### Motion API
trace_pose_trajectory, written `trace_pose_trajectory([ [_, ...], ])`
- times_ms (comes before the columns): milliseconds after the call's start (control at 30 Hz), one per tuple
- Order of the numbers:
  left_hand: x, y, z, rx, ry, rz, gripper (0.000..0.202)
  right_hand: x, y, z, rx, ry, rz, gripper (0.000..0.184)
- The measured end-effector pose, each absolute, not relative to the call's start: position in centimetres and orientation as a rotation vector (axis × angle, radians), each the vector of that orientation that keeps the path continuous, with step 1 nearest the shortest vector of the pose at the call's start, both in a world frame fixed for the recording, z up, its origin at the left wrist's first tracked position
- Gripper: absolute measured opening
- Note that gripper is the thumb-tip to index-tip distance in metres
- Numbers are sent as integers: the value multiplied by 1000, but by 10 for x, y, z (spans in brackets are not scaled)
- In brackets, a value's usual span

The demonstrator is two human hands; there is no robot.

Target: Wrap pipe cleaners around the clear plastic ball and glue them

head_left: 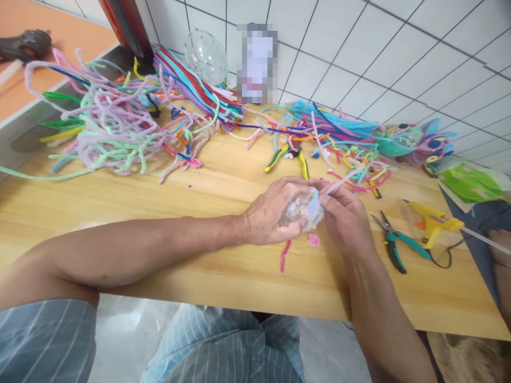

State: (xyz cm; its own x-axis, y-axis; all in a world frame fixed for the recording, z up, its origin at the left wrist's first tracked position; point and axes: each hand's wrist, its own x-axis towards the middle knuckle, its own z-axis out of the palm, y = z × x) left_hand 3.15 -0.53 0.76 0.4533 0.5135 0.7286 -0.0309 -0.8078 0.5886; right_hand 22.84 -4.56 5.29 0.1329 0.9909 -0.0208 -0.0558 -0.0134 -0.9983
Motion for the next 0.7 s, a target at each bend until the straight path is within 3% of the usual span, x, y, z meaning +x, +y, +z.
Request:
trace_pose_trajectory([
  [467, 31, -3, 6, 2147, 423, 1289, 54, 226, -46, 52, -1239, -1113, 1076, 12],
  [700, 24, -1, 11, 2092, 370, 1216, 41, 226, -46, 52, -1234, -1082, 1086, 13],
])
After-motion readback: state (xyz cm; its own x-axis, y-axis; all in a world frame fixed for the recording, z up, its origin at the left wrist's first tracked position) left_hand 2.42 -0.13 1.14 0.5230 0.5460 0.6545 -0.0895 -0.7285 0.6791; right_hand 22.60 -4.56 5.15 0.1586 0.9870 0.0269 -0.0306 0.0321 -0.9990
